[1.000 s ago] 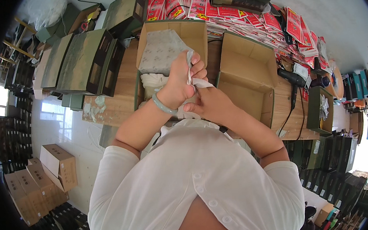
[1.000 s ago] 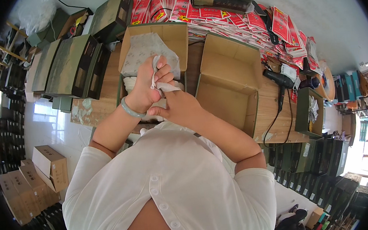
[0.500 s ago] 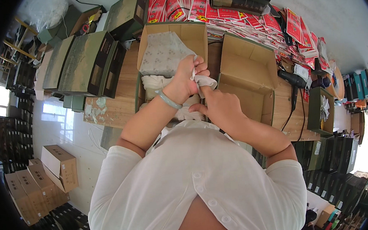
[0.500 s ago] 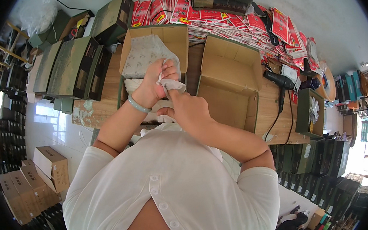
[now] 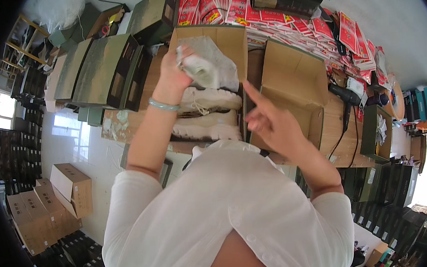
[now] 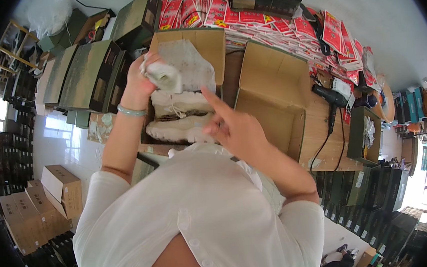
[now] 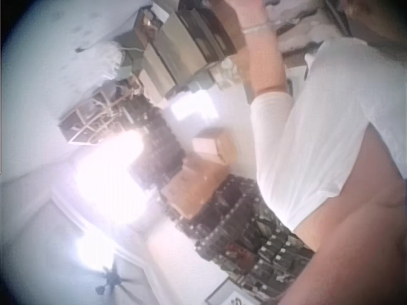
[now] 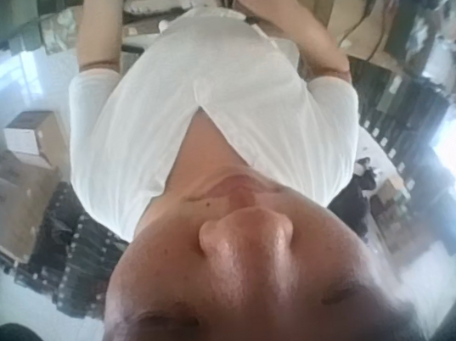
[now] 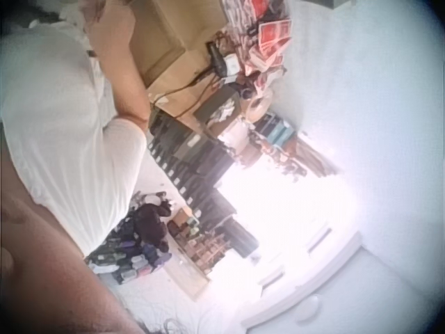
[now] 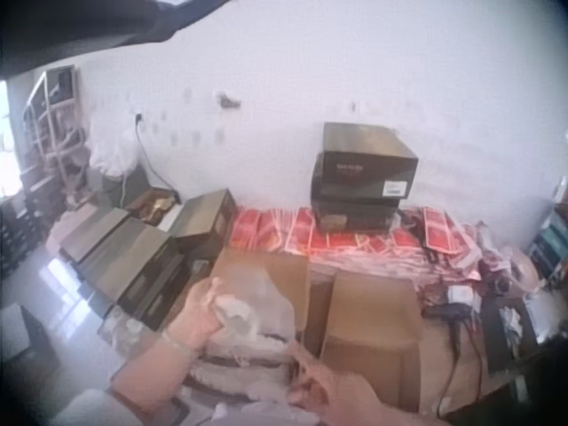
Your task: The person removes a pair of white sneakers from a green shoebox, wipes the soles with a white cloth, and then wipes both hands. The person places the shoes back into the box, closes the lid, and uses a hairdryer to heat a label on the box before pressing it down.
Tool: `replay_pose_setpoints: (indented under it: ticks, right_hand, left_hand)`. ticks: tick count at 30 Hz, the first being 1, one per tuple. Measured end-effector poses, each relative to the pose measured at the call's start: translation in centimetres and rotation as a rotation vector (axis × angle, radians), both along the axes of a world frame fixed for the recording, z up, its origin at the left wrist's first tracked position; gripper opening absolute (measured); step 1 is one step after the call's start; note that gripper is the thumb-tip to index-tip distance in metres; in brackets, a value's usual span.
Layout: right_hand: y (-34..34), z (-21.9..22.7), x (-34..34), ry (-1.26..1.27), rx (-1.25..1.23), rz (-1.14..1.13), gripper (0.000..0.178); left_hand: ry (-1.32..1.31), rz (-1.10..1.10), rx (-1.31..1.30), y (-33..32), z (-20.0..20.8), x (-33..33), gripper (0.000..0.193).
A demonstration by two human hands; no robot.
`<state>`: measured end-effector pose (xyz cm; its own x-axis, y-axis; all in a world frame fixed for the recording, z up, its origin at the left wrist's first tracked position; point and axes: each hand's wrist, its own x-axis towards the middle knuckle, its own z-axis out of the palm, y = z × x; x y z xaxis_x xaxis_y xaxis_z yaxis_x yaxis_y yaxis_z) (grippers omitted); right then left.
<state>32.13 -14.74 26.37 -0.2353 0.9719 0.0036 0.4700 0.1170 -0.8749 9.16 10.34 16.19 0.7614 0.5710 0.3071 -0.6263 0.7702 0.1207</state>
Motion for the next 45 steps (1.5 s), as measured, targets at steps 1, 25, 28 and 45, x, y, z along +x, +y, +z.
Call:
replay_pose_setpoints:
  ticks: [1, 25, 28, 45]
  right_hand:
    - [1.3, -0.3, -0.5, 0.256, 0.003, 0.053, 0.088]
    - [6.5, -4.2, -2.7, 0.002, -0.243, 0.16, 0.086]
    - [4.0, -3.8, -2.4, -0.373, -0.369, 0.243, 0.088]
    - [6.2, -0.9, -3.9, 2.149, -0.519, 1.195, 0.084]
  left_hand:
    - [0.058, 0.009, -0.092, -0.9, 0.1, 1.4, 0.032]
    - [0.869, 0.306, -0.167, -9.8, 5.8, 8.4, 0.052]
    - [0.956, 0.562, -0.152, -4.2, 3.7, 4.6, 0.048]
    - [0.315, 0.106, 0.009, -13.1, 11.1, 6.8, 0.069]
